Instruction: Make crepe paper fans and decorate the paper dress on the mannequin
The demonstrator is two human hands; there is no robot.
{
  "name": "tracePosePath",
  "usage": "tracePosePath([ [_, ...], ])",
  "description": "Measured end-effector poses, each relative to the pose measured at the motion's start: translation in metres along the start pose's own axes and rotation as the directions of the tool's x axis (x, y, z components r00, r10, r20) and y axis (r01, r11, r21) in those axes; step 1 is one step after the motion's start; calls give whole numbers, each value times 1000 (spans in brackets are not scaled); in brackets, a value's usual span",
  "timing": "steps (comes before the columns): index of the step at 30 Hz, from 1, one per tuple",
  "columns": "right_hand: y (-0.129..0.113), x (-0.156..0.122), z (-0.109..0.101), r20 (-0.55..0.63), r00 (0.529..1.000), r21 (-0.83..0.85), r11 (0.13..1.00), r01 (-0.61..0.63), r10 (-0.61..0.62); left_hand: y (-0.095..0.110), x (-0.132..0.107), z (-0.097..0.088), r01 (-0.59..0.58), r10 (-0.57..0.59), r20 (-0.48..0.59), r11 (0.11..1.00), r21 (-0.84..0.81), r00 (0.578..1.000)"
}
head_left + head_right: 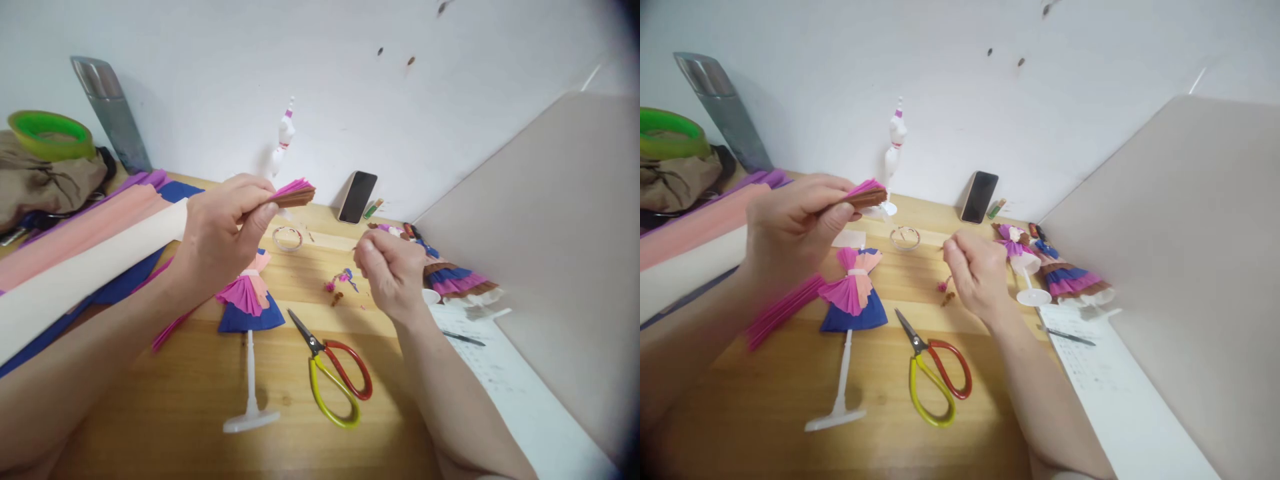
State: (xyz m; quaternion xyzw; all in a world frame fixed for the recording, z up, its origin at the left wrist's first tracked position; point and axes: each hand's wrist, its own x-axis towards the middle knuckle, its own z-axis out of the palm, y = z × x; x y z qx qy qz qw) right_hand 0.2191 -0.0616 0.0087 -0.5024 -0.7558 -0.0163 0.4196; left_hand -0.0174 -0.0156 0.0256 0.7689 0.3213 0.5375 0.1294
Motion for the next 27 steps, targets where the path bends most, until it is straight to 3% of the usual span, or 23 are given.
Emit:
tracePosePath([
  [1, 5, 3, -4, 40, 999, -63, 997, -32, 35, 0, 1, 0, 22, -23, -11, 999, -24, 1000],
  [3, 19, 6, -12, 250, 958, -218, 972, -89, 143, 0, 2, -1, 83, -85, -15, 992, -93, 996],
  [5, 35, 6, -20, 489, 821, -378, 920, -107, 296, 1, 3, 0, 164, -168, -3, 968, -188, 986],
  [6, 44, 5, -22, 544, 771, -439, 895, -73, 330, 1, 3, 0, 205, -210, 4, 948, -244, 978],
  [7, 52, 4, -24, 560, 767, -457, 889, -29, 313, 2, 4, 0, 243, -251, 13, 922, -301, 968],
  [9, 64, 4, -25, 520, 810, -463, 886, 1, 271, 3, 5, 1, 323, -330, 53, 857, -401, 942],
  [12, 64, 6, -19, 362, 895, -407, 908, -100, 261, 4, 4, 3, 436, -410, 168, 747, -502, 896],
  [14, 53, 9, -12, 242, 948, -207, 966, -157, 206, 4, 3, 5, 504, -441, 254, 667, -549, 861],
  [16, 39, 9, -5, 176, 979, 78, 990, -121, 106, 4, 2, 7, 562, -458, 334, 588, -582, 824],
  [18, 25, 7, 4, 230, 973, 310, 946, -99, 27, 4, 1, 10, 606, -466, 395, 523, -600, 792],
  [21, 9, 3, 17, 325, 946, 526, 833, -170, -13, 3, 0, 14, 643, -476, 447, 427, -635, 757],
  [25, -5, 0, 26, 390, 917, 594, 739, -319, 82, -1, -3, 19, 704, -492, 529, 296, -645, 692],
  [27, -11, -1, 26, 362, 922, 584, 736, -342, 140, -3, -4, 20, 742, -506, 561, 293, -603, 655],
])
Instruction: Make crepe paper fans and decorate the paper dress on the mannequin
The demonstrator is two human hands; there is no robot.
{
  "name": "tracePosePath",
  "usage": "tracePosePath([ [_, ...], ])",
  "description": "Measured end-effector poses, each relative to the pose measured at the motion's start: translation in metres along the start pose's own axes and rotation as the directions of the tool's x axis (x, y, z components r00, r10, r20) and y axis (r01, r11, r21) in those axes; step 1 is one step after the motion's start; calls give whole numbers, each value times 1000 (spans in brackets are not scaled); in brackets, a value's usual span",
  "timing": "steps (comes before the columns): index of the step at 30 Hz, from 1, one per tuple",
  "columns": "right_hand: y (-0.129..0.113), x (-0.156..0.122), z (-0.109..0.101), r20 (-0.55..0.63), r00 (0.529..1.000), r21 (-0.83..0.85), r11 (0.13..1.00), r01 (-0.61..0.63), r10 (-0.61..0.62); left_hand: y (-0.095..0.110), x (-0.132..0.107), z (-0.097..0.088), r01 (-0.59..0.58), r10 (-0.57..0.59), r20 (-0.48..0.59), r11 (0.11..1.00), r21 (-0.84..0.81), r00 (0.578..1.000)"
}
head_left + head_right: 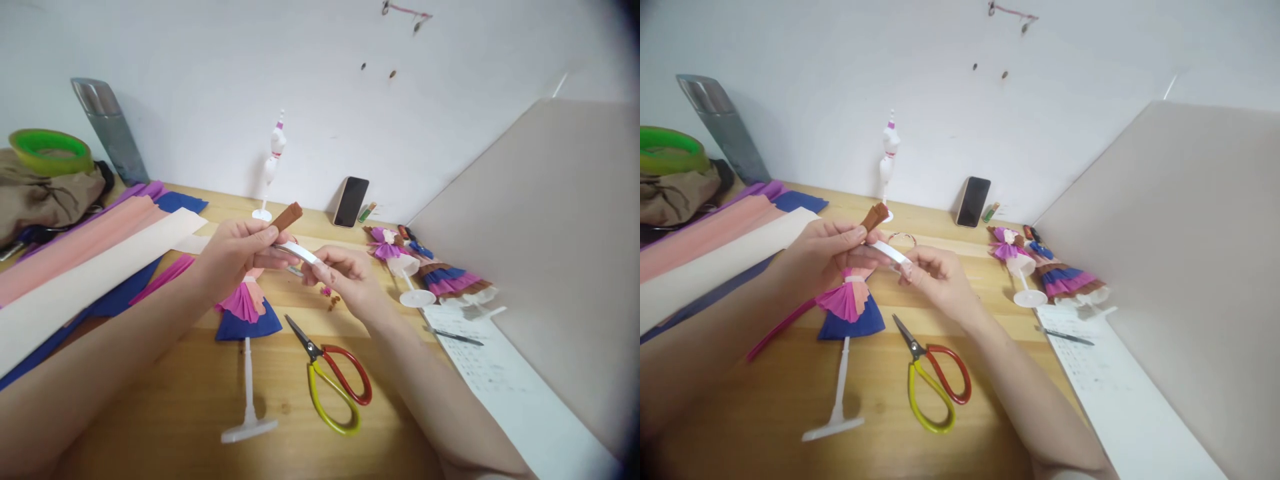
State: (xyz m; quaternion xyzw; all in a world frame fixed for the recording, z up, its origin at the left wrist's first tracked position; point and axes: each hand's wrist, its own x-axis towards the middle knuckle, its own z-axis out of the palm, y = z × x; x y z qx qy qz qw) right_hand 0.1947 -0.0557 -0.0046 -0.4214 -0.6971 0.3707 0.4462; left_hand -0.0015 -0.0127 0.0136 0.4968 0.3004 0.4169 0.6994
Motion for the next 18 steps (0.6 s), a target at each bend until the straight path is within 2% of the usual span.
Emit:
tracePosePath([
  [2, -5, -2, 3, -86, 996, -71, 997, -42, 36, -1, 1, -2, -13, 18, -52, 996, 91, 998],
  [4, -9, -5, 6, -174, 982, -143, 985, -93, 67, -1, 3, -4, -103, 140, -132, 962, 252, 981],
  [6, -12, -7, 10, -233, 968, -161, 978, -134, 95, -3, 3, -4, -184, 287, -156, 862, 472, 945],
  [9, -12, -7, 17, -245, 958, -99, 979, -180, 151, -8, 0, -1, -268, 413, -35, 651, 711, 910],
  [11, -11, -7, 22, -234, 955, -65, 977, -201, 181, -13, -4, 3, -349, 462, 73, 547, 761, 884],
  [13, -8, -6, 24, -232, 955, -63, 977, -205, 185, -17, -8, 7, -419, 503, 146, 488, 766, 852],
  [15, -6, -6, 25, -240, 956, -74, 979, -189, 167, -20, -11, 10, -457, 522, 179, 470, 755, 834],
  [18, -3, -7, 26, -244, 960, -88, 983, -160, 134, -20, -14, 12, -464, 501, 190, 507, 726, 844],
])
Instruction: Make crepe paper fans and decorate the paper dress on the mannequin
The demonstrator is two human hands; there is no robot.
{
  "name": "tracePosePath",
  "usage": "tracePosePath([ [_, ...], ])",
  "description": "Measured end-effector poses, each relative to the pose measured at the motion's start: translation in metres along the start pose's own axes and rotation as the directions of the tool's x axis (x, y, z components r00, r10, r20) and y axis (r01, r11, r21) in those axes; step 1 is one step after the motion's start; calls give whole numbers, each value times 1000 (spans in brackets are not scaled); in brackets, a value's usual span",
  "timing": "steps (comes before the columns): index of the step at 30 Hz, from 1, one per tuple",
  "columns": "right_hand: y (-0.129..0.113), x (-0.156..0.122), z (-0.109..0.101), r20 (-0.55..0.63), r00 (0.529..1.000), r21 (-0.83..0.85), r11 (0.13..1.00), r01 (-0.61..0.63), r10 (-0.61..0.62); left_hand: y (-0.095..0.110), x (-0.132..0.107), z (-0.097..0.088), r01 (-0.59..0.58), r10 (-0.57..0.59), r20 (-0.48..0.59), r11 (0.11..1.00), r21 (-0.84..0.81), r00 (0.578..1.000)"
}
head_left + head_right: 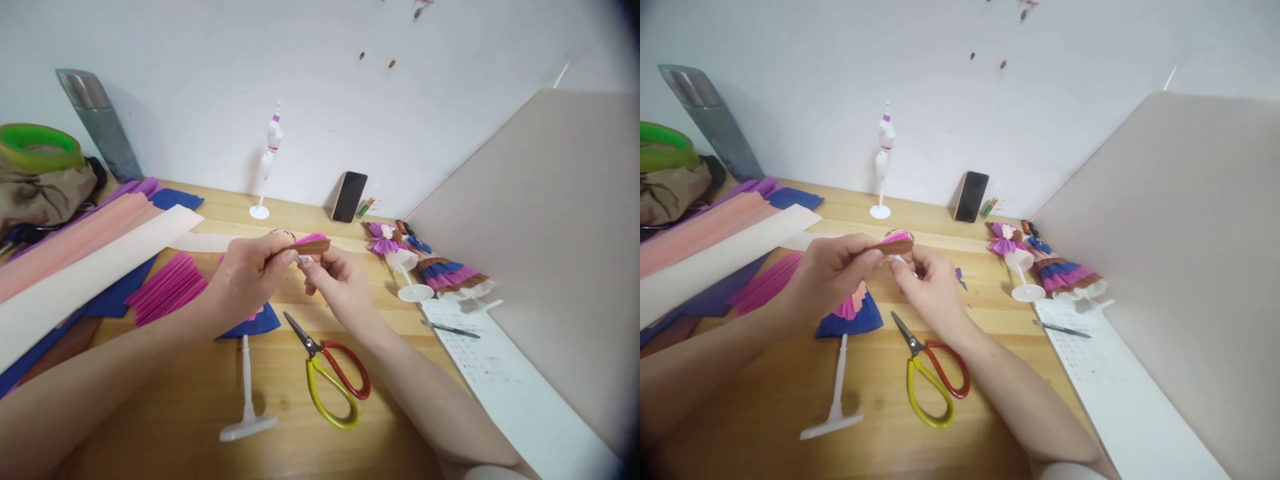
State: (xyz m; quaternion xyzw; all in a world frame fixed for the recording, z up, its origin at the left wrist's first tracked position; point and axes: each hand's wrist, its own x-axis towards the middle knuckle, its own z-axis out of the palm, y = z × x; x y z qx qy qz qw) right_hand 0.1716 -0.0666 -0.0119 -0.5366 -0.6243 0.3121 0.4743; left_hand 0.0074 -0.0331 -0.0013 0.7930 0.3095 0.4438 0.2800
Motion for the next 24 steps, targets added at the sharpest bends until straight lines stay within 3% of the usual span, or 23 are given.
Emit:
tracePosePath([
  [4, -1, -1, 4, 1, 999, 3, 999, -32, 32, 0, 1, 0, 33, -33, -42, 999, -14, 999],
  [10, -4, -2, 11, 5, 997, 94, 993, -73, 73, -2, 0, 4, -110, 121, -79, 986, 122, 990],
  [16, -8, -1, 13, 21, 996, 189, 978, -91, 88, -5, 1, 3, -19, 32, -108, 992, 124, 994],
  [20, -6, 0, 16, 30, 996, 280, 956, -86, 80, -4, 1, 3, -107, 131, -90, 966, 234, 987],
  [24, -4, 0, 17, 44, 993, 295, 949, -114, 106, -5, 1, 5, -119, 138, -69, 964, 236, 988],
])
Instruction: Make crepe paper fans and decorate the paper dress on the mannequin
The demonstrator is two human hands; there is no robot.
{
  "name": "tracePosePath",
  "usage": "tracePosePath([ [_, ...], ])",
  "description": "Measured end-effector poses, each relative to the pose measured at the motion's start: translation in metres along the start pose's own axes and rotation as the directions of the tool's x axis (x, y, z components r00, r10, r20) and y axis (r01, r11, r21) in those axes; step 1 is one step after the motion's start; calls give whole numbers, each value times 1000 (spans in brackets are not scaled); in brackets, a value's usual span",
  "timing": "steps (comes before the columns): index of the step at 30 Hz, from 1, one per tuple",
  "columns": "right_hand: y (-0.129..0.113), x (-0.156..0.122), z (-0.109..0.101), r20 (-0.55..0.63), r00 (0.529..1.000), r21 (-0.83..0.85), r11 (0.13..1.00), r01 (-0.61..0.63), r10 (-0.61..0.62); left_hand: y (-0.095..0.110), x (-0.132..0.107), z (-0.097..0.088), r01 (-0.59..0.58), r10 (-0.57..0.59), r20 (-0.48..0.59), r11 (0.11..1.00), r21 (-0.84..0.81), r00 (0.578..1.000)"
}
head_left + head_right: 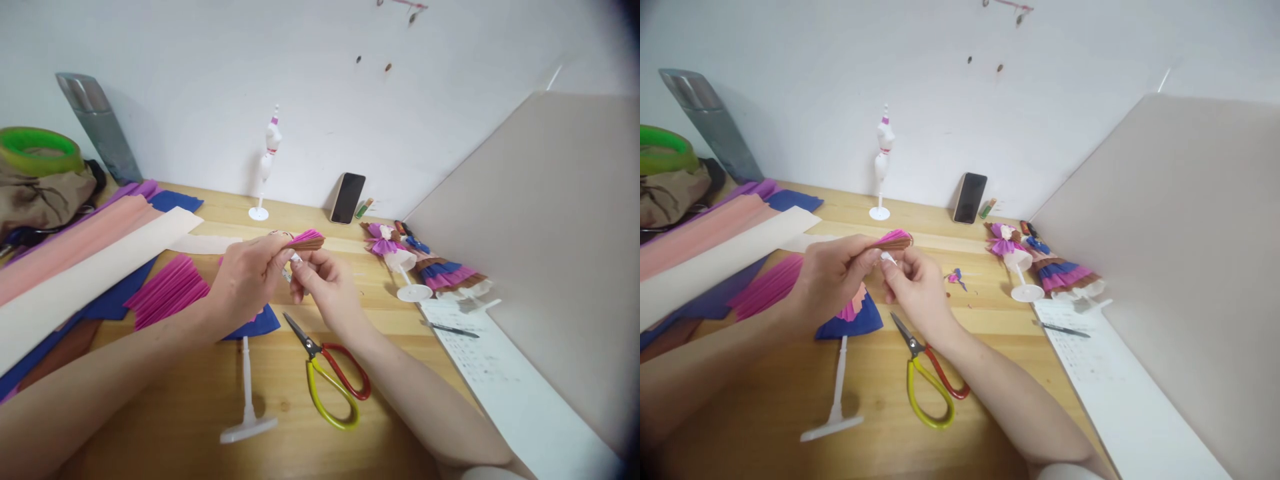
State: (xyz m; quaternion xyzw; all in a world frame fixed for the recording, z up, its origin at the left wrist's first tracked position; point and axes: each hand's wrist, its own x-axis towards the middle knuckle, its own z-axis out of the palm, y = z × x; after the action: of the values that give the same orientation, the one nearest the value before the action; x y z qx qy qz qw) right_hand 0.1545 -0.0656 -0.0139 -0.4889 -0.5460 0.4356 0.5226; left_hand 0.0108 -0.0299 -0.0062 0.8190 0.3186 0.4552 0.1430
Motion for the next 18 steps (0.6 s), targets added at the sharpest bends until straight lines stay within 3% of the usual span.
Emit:
tracePosePath([
  [4, -2, -1, -1, 27, 1000, -46, 999, -11, 12, -2, 1, 1, -26, 28, 47, 999, -48, 999],
  [8, -2, -1, -4, 26, 1000, -74, 997, -6, 8, -1, 3, -2, 33, -17, 91, 983, -181, 996],
  [18, 5, -2, -5, 56, 998, 0, 1000, 14, -14, 2, 4, -3, 132, -84, 170, 947, -294, 982],
])
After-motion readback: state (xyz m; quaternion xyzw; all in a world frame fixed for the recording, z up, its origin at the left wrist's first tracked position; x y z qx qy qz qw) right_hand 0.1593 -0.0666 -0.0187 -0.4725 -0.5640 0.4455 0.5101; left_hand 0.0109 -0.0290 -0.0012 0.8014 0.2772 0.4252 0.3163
